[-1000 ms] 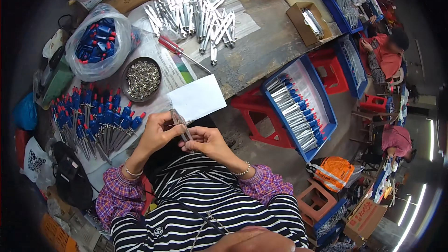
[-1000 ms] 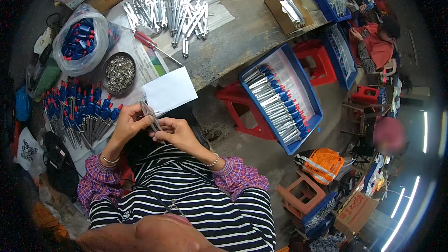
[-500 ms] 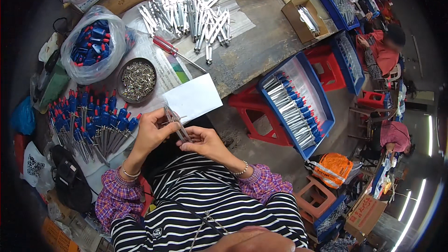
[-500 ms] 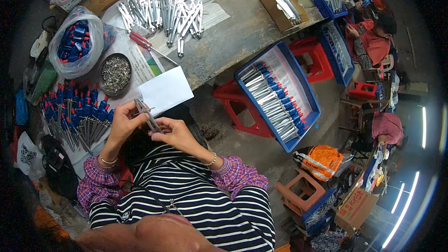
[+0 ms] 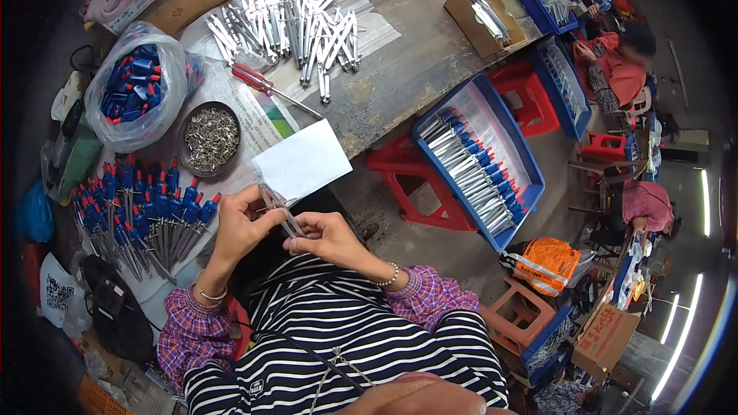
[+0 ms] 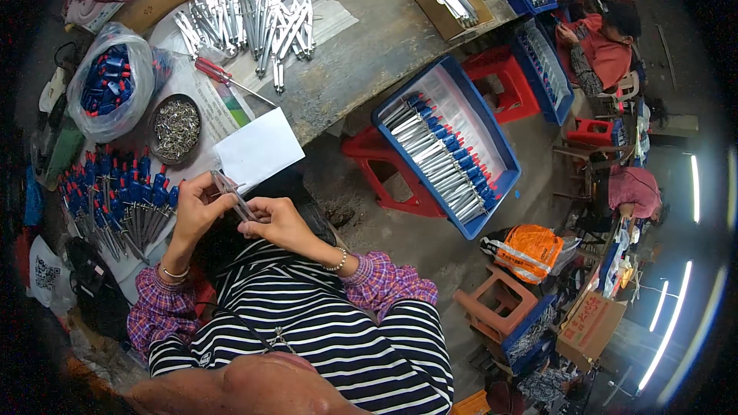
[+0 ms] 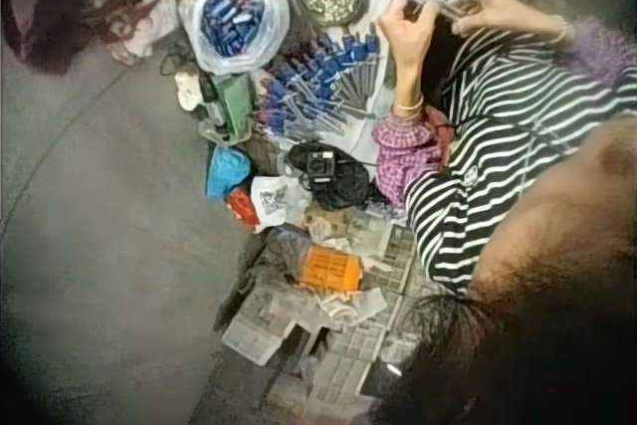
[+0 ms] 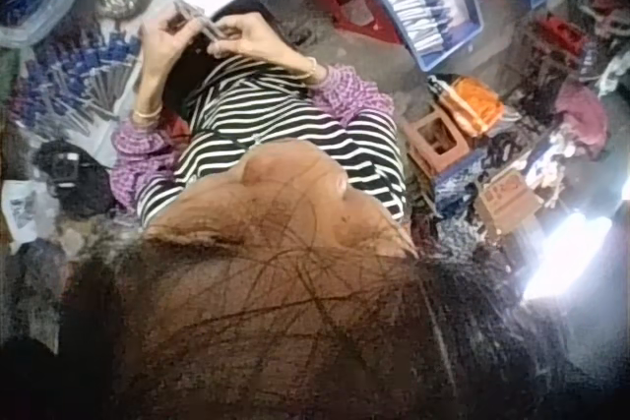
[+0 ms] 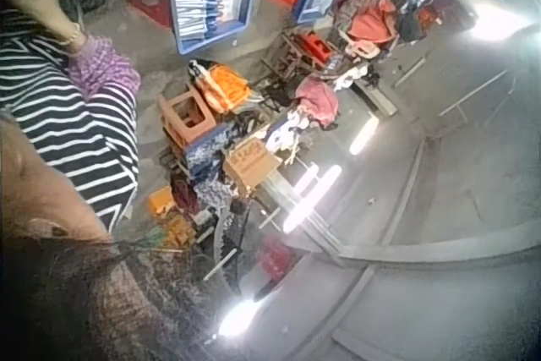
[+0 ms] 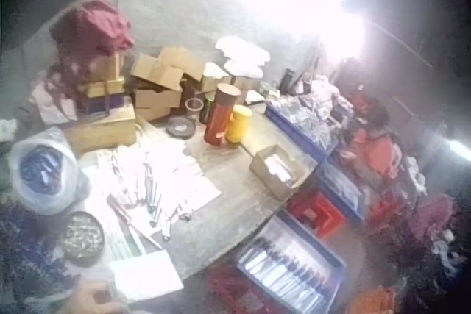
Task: Assembling screwdrivers by inserting metal shafts into blue plastic handles at a workstation.
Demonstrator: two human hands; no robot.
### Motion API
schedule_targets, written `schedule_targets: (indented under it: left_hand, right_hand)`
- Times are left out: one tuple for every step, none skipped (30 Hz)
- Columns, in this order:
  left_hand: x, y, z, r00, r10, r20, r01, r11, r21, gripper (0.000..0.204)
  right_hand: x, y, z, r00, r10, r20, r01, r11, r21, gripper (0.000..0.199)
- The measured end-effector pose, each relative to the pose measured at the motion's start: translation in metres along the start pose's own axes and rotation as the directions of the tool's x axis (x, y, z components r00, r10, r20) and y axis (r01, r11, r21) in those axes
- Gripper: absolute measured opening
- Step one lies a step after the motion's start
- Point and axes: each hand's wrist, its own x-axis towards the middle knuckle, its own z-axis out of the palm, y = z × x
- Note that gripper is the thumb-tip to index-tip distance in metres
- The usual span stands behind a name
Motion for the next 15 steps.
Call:
schedule_targets:
  left_hand:
    - [0.0001, -0.0002, 0.0008, 1.0, -0.001, 0.002, 0.001, 1.0, 0.0, 0.013]
    - [0.0004, -0.0002, 0.0019, 1.0, -0.002, 0.002, 0.002, 1.0, -0.028, 0.013]
    - [0.0007, -0.0003, 0.0029, 1.0, -0.003, 0.001, 0.003, 0.999, -0.055, 0.014]
    - [0.0007, -0.0002, 0.0038, 1.0, -0.004, 0.0, 0.004, 0.998, -0.055, 0.014]
    - [0.0008, -0.0001, 0.0045, 1.0, -0.006, -0.011, 0.005, 0.998, -0.069, 0.015]
    - [0.0005, -0.0002, 0.005, 1.0, -0.007, -0.023, 0.005, 0.996, -0.084, 0.015]
    - [0.0003, -0.0002, 0.0047, 1.0, -0.008, -0.022, 0.006, 0.996, -0.084, 0.015]
    - [-0.0002, -0.0003, 0.0037, 1.0, 0.002, -0.02, -0.004, 0.997, -0.075, 0.015]
    - [-0.0005, -0.0005, 0.0027, 1.0, 0.012, -0.018, -0.013, 0.998, -0.066, 0.014]
    - [-0.0008, -0.0013, 0.002, 1.0, 0.012, -0.018, -0.013, 0.998, -0.066, 0.014]
    - [-0.0008, -0.0022, 0.0014, 0.999, 0.035, -0.03, -0.036, 0.999, -0.014, 0.012]
    - [-0.0006, -0.0026, 0.001, 0.997, 0.06, -0.04, -0.058, 0.998, 0.039, 0.011]
    - [-0.0001, -0.0005, 0.0005, 0.997, 0.059, -0.042, -0.057, 0.998, 0.038, 0.011]
    - [0.0007, 0.0038, -0.0005, 0.998, 0.04, -0.045, -0.035, 0.995, 0.091, 0.012]
    - [0.0014, 0.0059, -0.0011, 0.999, 0.02, -0.048, -0.013, 0.99, 0.144, 0.014]
  right_hand:
    - [-0.0001, 0.0003, -0.0005, 1.0, 0.001, -0.001, -0.001, 1.0, 0.001, 0.023]
    - [0.0, 0.0005, -0.0012, 1.0, 0.003, 0.001, -0.003, 1.0, 0.015, 0.023]
    - [0.0001, 0.0004, -0.002, 1.0, 0.005, 0.004, -0.005, 1.0, 0.028, 0.023]
    - [0.0005, -0.0011, -0.0037, 1.0, 0.006, 0.005, -0.006, 1.0, 0.029, 0.023]
    - [0.0009, -0.0033, -0.0059, 0.999, 0.034, 0.04, -0.034, 0.999, 0.014, 0.026]
    - [0.001, -0.0044, -0.007, 0.995, 0.061, 0.075, -0.061, 0.998, -0.001, 0.029]
    - [0.0008, -0.0043, -0.0072, 0.995, 0.062, 0.075, -0.062, 0.998, -0.001, 0.029]
    - [0.0005, -0.004, -0.0073, 0.996, 0.057, 0.075, -0.057, 0.998, -0.008, 0.029]
    - [0.0004, -0.0038, -0.0073, 0.996, 0.052, 0.076, -0.051, 0.999, -0.014, 0.029]
    - [0.0013, -0.0018, -0.0071, 0.996, 0.053, 0.077, -0.052, 0.999, -0.014, 0.029]
    - [0.003, 0.0015, -0.0068, 0.996, 0.038, 0.081, -0.037, 0.999, -0.019, 0.028]
    - [0.0038, 0.0032, -0.0065, 0.996, 0.023, 0.087, -0.021, 0.999, -0.024, 0.028]
    - [0.0034, 0.0027, -0.0058, 0.996, 0.025, 0.088, -0.023, 0.999, -0.025, 0.028]
    - [0.0027, 0.0014, -0.0047, 0.997, 0.009, 0.073, -0.006, 0.999, -0.046, 0.028]
    - [0.0022, 0.0005, -0.004, 0.998, -0.007, 0.06, 0.011, 0.998, -0.067, 0.028]
